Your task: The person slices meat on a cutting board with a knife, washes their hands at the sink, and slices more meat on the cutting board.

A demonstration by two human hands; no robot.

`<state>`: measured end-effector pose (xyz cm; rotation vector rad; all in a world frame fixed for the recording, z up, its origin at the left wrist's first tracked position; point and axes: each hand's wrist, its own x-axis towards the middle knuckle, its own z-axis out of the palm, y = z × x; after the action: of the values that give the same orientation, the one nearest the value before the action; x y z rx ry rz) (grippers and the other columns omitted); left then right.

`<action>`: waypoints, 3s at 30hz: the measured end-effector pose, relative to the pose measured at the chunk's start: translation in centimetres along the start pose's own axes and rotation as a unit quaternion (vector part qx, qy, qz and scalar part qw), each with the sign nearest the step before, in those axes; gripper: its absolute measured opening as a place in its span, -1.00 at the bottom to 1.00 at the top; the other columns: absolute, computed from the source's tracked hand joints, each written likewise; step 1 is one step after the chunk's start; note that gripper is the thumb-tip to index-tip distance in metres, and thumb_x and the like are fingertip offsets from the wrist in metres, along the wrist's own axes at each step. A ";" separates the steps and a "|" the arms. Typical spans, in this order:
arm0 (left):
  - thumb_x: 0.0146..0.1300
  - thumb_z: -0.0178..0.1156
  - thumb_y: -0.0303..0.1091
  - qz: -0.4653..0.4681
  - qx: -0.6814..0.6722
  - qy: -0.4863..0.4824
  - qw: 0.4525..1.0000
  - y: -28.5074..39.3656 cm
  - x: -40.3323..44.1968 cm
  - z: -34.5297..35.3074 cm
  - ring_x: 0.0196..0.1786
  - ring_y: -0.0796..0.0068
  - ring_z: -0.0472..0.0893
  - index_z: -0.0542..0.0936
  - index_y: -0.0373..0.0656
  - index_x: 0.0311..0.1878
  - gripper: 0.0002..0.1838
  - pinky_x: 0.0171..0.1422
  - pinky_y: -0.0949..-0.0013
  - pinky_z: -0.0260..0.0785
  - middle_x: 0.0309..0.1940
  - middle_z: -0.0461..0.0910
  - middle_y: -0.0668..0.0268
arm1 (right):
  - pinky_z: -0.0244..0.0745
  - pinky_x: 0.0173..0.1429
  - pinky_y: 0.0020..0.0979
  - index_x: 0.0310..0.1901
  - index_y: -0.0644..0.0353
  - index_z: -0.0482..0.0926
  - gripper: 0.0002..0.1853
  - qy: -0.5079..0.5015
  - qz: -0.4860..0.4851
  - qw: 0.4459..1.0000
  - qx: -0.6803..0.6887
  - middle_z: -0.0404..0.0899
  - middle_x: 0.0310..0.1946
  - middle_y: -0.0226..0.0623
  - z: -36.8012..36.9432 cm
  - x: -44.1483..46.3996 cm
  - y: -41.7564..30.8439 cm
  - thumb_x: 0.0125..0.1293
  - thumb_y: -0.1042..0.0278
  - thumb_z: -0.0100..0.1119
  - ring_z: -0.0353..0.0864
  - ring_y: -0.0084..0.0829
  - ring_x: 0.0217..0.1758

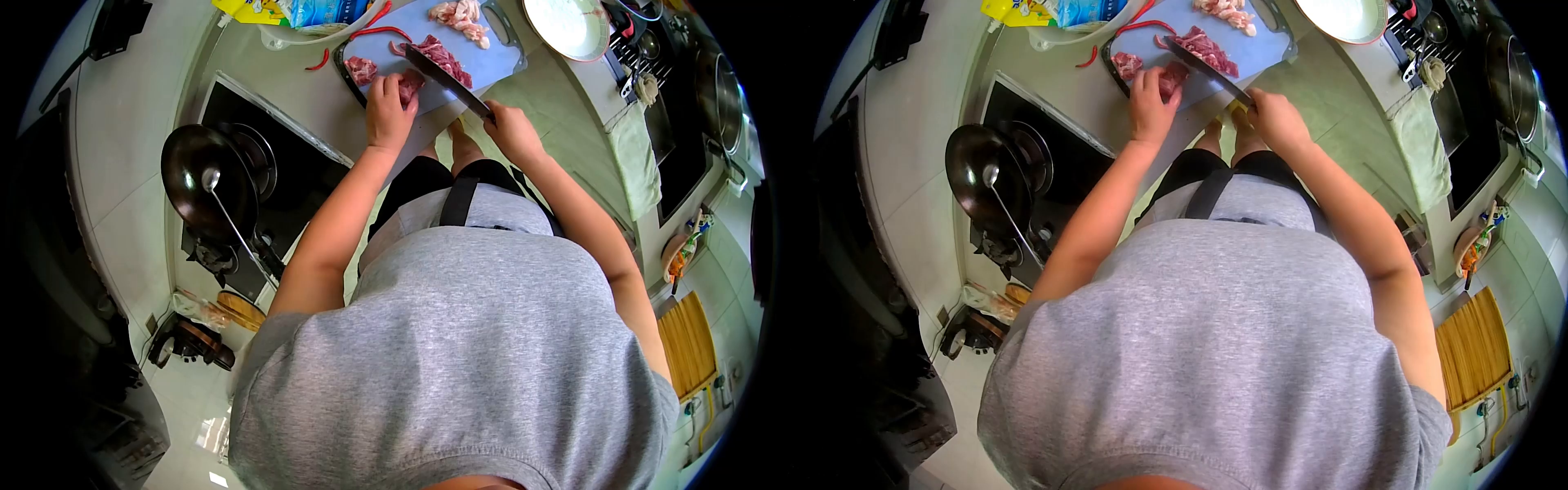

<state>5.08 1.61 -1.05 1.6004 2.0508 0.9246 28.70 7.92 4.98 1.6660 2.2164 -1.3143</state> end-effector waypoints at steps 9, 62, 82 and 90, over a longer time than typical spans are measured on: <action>0.14 0.36 -0.45 0.176 0.049 -0.011 0.983 -0.8 0.2 0.1 0.08 0.04 0.55 0.59 -0.21 0.05 -0.62 0.23 0.11 0.43 0.04 0.57 0.13 | 0.55 -0.03 0.01 0.12 0.17 0.56 -0.65 -0.030 0.001 0.998 -0.048 0.68 -0.25 0.08 -0.5 -0.4 -1.0 0.32 0.35 0.10 0.66 0.11 -0.15; 0.09 0.38 -0.50 0.159 -0.027 0.028 0.986 -3.8 -0.5 3.7 -0.09 0.14 0.64 0.73 -0.14 -0.16 -0.79 0.01 0.19 0.54 -0.14 0.66 0.23 | 0.58 -0.07 -0.01 0.13 0.30 0.43 -0.68 -0.053 -0.044 0.993 -0.100 0.68 -0.27 0.09 4.3 4.1 -4.1 0.38 0.48 -0.09 0.69 0.11 -0.11; 0.19 0.36 -0.52 0.198 -0.049 0.055 0.977 -4.5 -0.4 3.4 -0.11 0.10 0.63 0.68 -0.21 -0.13 -0.82 -0.01 0.15 0.53 -0.16 0.64 0.18 | 0.62 -0.20 -0.01 -0.10 0.31 0.48 -0.85 -0.072 -0.002 0.992 -0.104 0.68 -0.37 0.06 0.9 -1.1 -5.1 0.31 0.53 0.02 0.72 0.08 -0.23; 0.13 0.39 -0.51 0.215 -0.018 0.057 0.975 -4.6 -0.5 3.4 -0.11 0.07 0.64 0.69 -0.24 -0.21 -0.85 0.02 0.13 0.53 -0.17 0.66 0.14 | 0.61 -0.21 0.02 -0.03 0.32 0.43 -0.80 -0.073 0.012 0.994 -0.082 0.67 -0.38 0.07 1.4 -2.2 -4.1 0.32 0.54 0.01 0.70 0.11 -0.26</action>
<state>4.20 1.46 -6.68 2.0590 1.7738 1.2150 25.69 5.18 7.65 1.4840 2.1498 -1.1719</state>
